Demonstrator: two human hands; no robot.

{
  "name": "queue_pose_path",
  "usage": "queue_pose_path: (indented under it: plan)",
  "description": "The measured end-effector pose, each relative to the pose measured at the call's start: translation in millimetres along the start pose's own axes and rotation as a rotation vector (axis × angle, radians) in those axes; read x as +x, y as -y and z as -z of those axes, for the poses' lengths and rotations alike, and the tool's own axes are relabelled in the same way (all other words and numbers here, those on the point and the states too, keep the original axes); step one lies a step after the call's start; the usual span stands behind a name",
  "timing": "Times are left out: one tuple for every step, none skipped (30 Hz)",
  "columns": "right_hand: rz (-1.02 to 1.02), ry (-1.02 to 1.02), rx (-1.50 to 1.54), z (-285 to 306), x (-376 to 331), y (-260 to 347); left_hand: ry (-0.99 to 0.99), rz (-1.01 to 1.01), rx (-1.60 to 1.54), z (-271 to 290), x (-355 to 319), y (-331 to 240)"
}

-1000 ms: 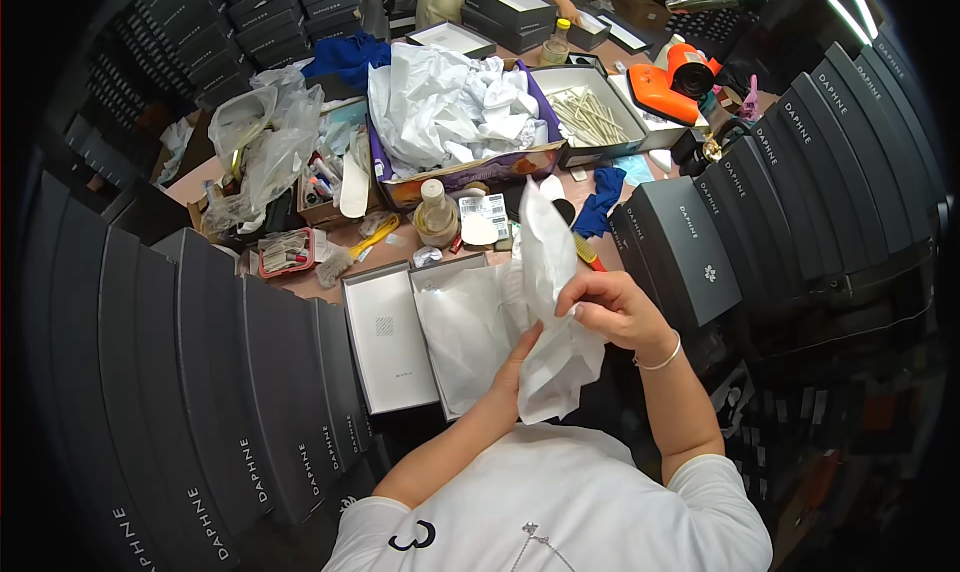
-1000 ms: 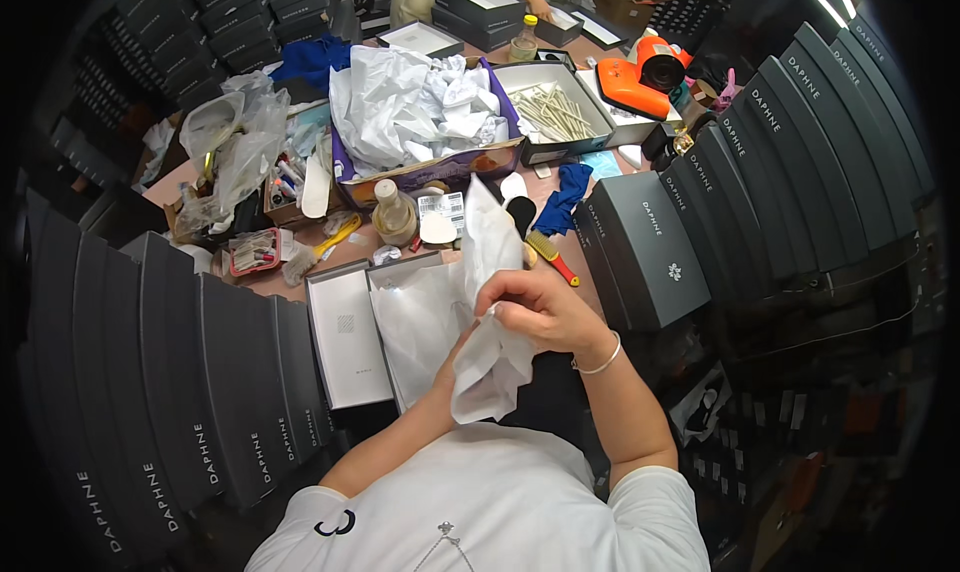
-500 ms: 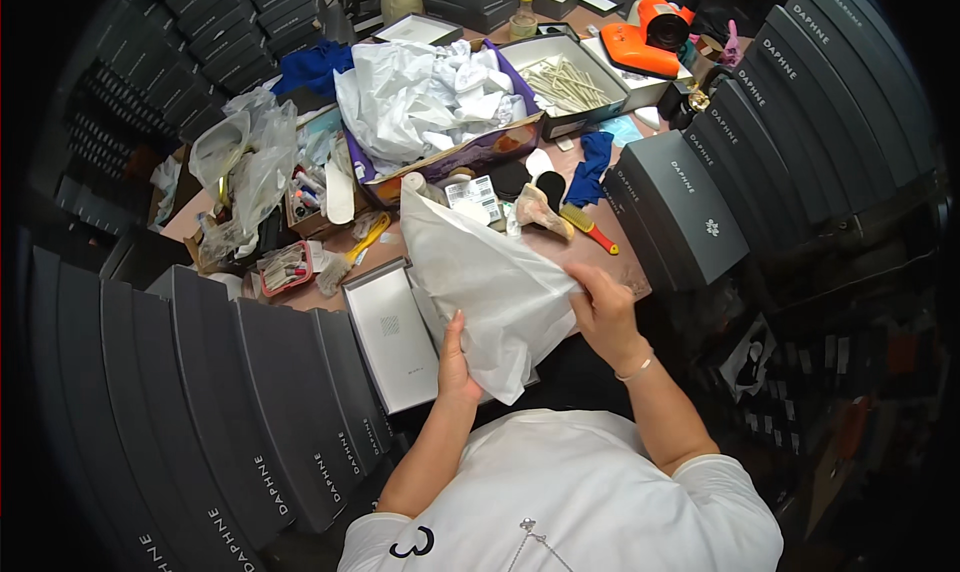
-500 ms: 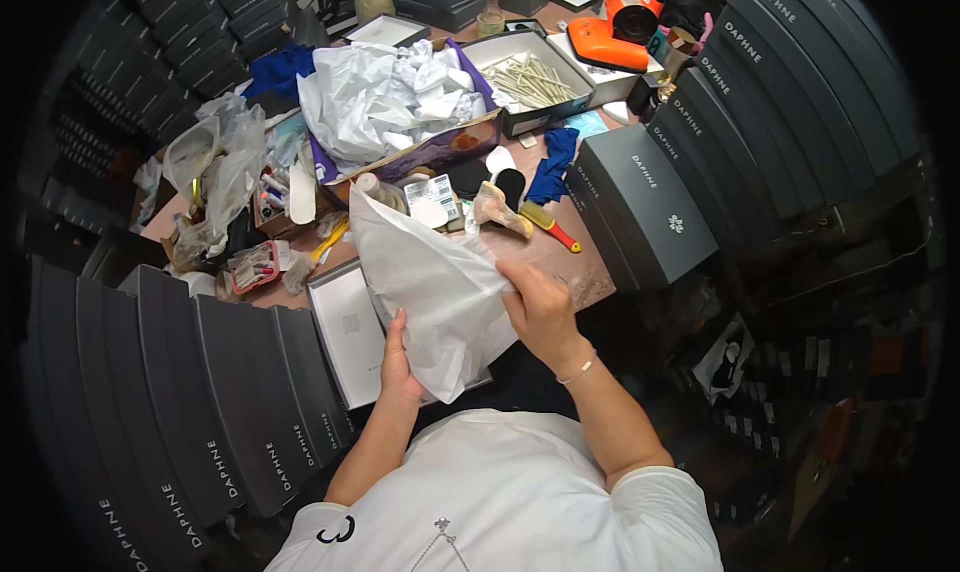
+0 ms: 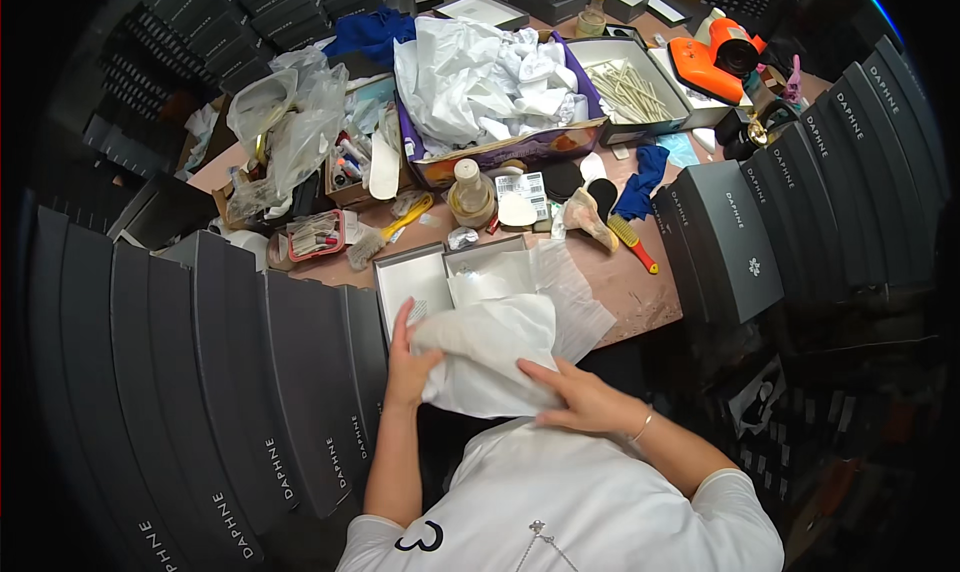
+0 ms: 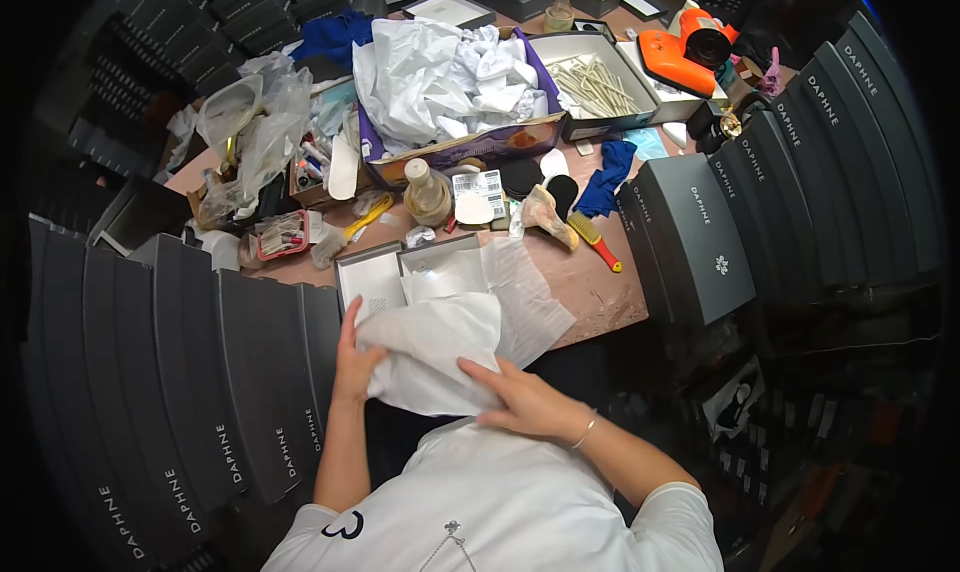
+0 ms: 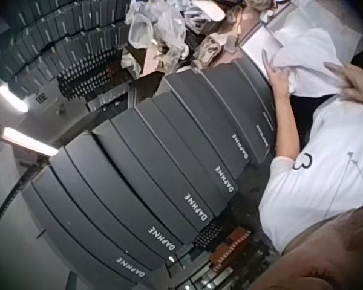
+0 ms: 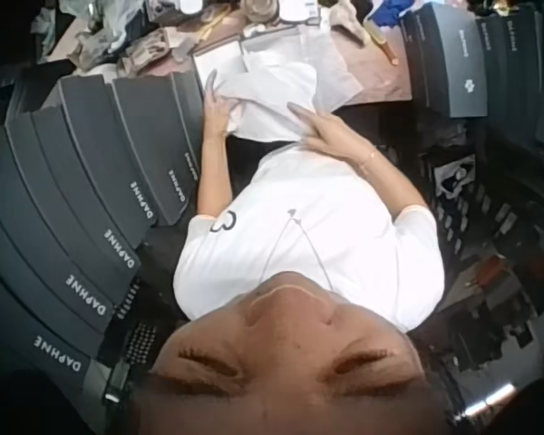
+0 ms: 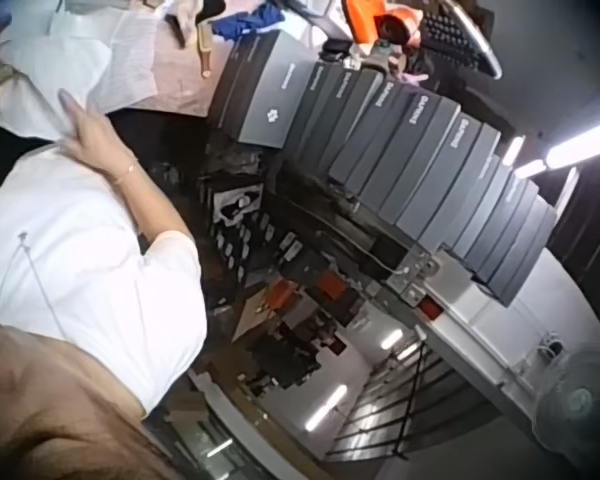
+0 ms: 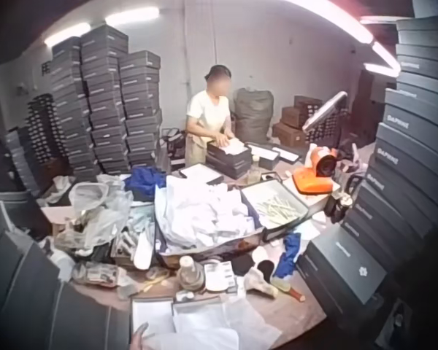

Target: Inspecting high-heeled shoes for quality and then packing them into shoe boxes with tissue paper.

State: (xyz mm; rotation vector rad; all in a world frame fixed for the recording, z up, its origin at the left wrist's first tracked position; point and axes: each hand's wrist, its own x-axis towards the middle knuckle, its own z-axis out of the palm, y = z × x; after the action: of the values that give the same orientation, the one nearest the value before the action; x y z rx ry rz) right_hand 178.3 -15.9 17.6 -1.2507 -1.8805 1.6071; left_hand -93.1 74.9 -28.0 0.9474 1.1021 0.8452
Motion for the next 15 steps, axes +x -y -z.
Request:
queue_pose_path:
  plan:
    - [-0.011,-0.083,0.008,-17.0,5.7,-4.5,-0.108,-0.02,-0.206,-9.5,17.2,14.0]
    - [-0.06,-0.151,-0.041,-24.0,15.1,-8.8,-0.13,-0.043,-0.121,-20.2,36.5,27.5]
    - [-0.107,-0.21,-0.095,-28.7,24.5,-14.5,-0.159,-0.069,-0.041,-31.9,56.6,41.9]
    - [-0.157,-0.269,-0.148,-33.3,32.4,-24.4,-0.187,-0.089,0.038,-42.7,69.3,60.5]
    - [-0.142,-0.35,-0.201,-35.8,48.5,-48.5,-0.145,-0.032,0.043,-47.7,77.4,84.3]
    - [-0.211,-0.33,-0.316,-35.0,65.3,-64.4,-0.098,0.021,0.05,-56.6,85.4,100.0]
    - [-0.288,-0.317,-0.425,-35.6,77.5,-80.8,-0.066,0.091,0.138,-72.4,80.6,105.2]
    - [-0.24,-0.302,-0.472,-46.6,83.5,-107.7,-0.034,0.162,0.231,-86.4,69.7,111.1]
    - [-0.189,-0.29,-0.517,-64.1,87.4,-136.2,0.0,0.231,0.327,-94.6,63.6,115.4]
    - [-0.139,-0.279,-0.562,-68.0,90.6,-135.4,-0.046,0.184,0.337,-94.8,65.9,125.0]
    - [-0.134,-0.259,-0.469,-63.3,84.2,-137.1,-0.093,0.137,0.346,-91.8,72.6,140.2]
    - [-0.134,-0.224,-0.377,-44.0,66.1,-107.9,-0.145,0.101,0.346,-89.7,75.1,155.5]
    - [-0.144,-0.195,-0.284,-27.1,44.4,-86.3,-0.148,0.018,0.439,-95.7,74.2,164.4]
    - [-0.294,-0.102,-0.241,-12.8,26.7,-75.9,-0.155,-0.074,0.529,-103.8,75.7,169.0]
    - [-0.432,-0.011,-0.202,1.5,15.5,-73.4,-0.169,-0.176,0.622,-110.8,81.2,172.4]
